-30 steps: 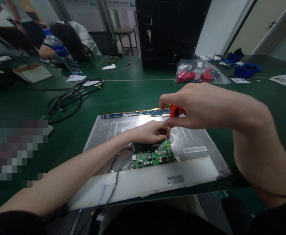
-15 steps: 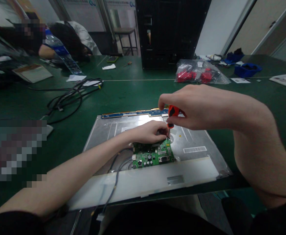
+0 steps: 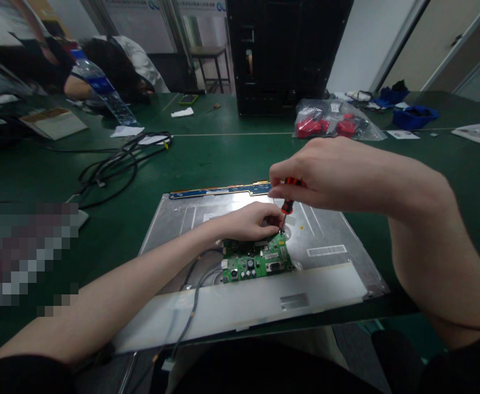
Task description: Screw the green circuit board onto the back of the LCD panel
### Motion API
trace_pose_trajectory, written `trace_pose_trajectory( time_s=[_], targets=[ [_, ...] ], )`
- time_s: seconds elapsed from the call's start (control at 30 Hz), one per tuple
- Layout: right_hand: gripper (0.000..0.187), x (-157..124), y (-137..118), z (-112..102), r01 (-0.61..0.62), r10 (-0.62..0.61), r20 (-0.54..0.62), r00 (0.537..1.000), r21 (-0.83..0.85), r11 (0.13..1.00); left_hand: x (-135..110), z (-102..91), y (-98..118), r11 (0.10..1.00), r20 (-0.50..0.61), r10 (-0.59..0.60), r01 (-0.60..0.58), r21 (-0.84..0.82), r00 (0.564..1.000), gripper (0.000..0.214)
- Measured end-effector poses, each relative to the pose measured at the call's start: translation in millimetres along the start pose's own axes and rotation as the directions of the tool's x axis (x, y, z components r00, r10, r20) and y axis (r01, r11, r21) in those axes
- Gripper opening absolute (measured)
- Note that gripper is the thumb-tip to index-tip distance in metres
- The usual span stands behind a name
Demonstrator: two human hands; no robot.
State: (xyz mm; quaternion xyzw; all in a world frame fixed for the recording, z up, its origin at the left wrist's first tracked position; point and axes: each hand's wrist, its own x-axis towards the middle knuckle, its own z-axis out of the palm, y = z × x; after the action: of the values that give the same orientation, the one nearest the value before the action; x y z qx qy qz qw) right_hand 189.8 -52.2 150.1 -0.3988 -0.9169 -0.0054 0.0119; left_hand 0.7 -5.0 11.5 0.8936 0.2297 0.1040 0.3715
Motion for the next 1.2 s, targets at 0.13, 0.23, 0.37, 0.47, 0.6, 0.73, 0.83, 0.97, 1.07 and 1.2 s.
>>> trace_pose_trajectory(
  time_s=[0.13, 0.23, 0.37, 0.47, 0.6, 0.73, 0.83, 0.97, 1.07, 1.2],
  targets=[
    [0.024, -1.5, -0.6, -0.3, 0.019, -0.019, 0.003, 1.0, 0.027, 0.999, 1.2, 1.1, -2.4, 1.0, -0.014, 0.004, -0.004, -0.001, 1.0, 0.009],
    [0.027, -2.9, -0.9, -0.9, 0.04, -0.04, 0.011, 0.999, 0.044, 0.998, 1.2, 2.2, -4.3, 1.0, -0.025, 0.014, -0.014, -0.002, 1.0, 0.007],
    [0.026, -2.4, -1.3, -1.5, 0.031, -0.032, 0.015, 0.999, 0.036, 0.999, 0.2, 2.1, -3.4, 1.0, -0.025, 0.024, -0.024, -0.005, 0.999, 0.007],
    [0.034, -0.7, -1.4, -1.6, -0.035, 0.035, 0.001, 0.999, 0.018, 0.999, -0.3, 1.1, -1.3, 1.0, -0.019, 0.02, -0.02, -0.002, 1.0, 0.008],
    [0.035, 0.2, -0.6, -0.9, -0.058, 0.058, -0.002, 0.998, -0.008, 0.998, 0.1, 1.0, -0.8, 1.0, -0.002, 0.002, -0.002, -0.028, 1.0, 0.009],
    [0.027, -1.6, -0.7, -0.6, -0.018, 0.018, -0.009, 1.0, 0.0, 1.0, 0.9, 2.2, -3.0, 0.998, 0.0, 0.011, -0.011, -0.056, 1.0, 0.009],
    [0.029, -3.0, -1.6, -1.3, 0.018, -0.018, 0.011, 1.0, 0.022, 1.0, 0.7, 2.1, -3.4, 0.999, -0.019, 0.014, -0.015, -0.032, 1.0, 0.007],
    [0.033, -2.7, -0.9, -1.8, 0.029, -0.029, 0.017, 0.999, 0.023, 0.999, -0.4, 0.9, -2.3, 1.0, -0.01, -0.001, 0.001, -0.016, 1.0, 0.009],
    [0.035, -1.5, 0.5, -1.4, 0.018, -0.018, 0.003, 1.0, 0.002, 1.0, -0.3, 0.4, -2.5, 1.0, 0.006, 0.014, -0.014, -0.026, 1.0, 0.01],
    [0.032, -0.6, 1.3, -0.4, 0.007, -0.007, -0.004, 1.0, -0.012, 1.0, 0.5, 0.0, -2.9, 0.999, 0.005, 0.037, -0.037, -0.014, 0.999, 0.01]
  ],
)
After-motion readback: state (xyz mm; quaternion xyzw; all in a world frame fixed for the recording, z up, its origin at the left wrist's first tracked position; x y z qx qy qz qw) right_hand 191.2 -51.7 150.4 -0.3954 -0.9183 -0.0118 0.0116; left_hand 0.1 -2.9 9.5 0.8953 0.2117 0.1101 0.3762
